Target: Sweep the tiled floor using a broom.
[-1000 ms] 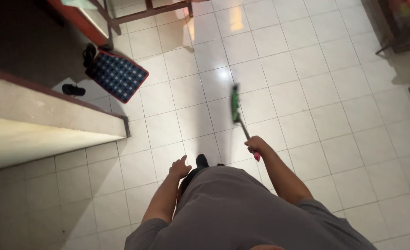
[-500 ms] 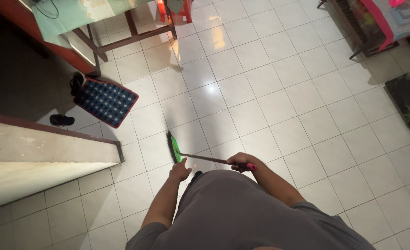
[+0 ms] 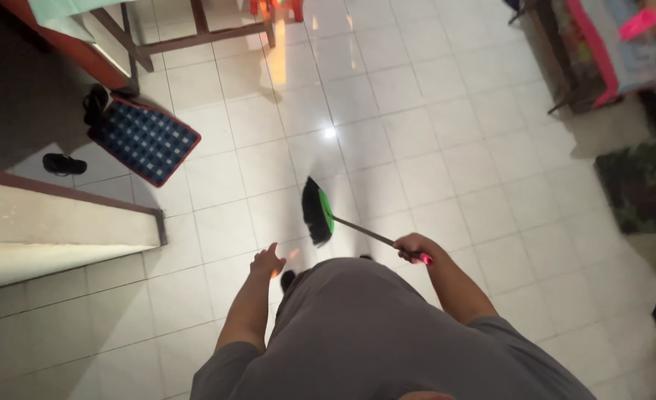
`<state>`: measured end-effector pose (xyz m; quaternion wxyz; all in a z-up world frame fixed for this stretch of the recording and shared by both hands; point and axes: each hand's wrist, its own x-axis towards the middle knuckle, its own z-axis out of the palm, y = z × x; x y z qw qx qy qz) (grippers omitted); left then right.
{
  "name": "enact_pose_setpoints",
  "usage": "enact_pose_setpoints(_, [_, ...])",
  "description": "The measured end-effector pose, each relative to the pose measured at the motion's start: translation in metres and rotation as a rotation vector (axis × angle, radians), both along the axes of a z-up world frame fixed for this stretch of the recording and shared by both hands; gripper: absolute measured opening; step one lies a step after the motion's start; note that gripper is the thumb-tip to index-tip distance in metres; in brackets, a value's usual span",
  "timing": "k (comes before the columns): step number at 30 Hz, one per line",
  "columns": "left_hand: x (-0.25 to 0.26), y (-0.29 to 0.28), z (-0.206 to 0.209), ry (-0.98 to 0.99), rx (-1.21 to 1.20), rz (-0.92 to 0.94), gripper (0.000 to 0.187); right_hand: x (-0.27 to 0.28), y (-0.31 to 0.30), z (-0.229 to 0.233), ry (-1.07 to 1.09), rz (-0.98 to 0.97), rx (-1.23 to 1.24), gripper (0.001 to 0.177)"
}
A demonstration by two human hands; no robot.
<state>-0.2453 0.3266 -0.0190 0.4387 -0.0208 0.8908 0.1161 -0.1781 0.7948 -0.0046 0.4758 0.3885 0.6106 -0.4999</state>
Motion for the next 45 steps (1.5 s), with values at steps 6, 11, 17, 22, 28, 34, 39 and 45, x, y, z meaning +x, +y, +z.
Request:
enact_pose_setpoints(6, [0.0,0.114,0.013,0.01,0.081,-0.071,0.071,-0.016,0.157,-0.031,-0.049,-0.011,0.027,0.031])
enact_pose_setpoints(11, [0.004,0.182,0.015,0.055,0.185,-0.006,0.074,-0.011,0.266,-0.037,-0.117,-0.054,0.039,0.043])
enact_pose_setpoints(17, [0.021,0.218,0.009,0.034,0.143,0.03,0.077,-0.002,0.335,-0.073,-0.018,0.094,0.201,0.048])
enact_pose_setpoints(22, [0.037,0.226,0.02,0.022,0.097,0.045,0.08,0.003,0.299,-0.063,0.134,0.26,0.505,0.029])
enact_pose_setpoints(28, [0.043,0.222,0.032,0.024,0.033,-0.022,0.075,0.013,0.239,-0.1,0.156,0.284,0.527,0.022])
enact_pose_setpoints(34, [0.035,0.219,0.034,0.016,0.022,-0.037,0.076,0.029,0.17,-0.039,0.317,0.223,0.154,0.033])
enact_pose_setpoints(39, [0.046,0.227,0.024,0.002,0.08,-0.065,0.077,0.017,0.109,0.066,0.102,0.125,-0.106,0.035])
enact_pose_setpoints(45, [0.064,0.243,0.014,0.016,0.107,-0.065,0.075,0.014,0.088,0.022,0.163,0.208,-0.251,0.045])
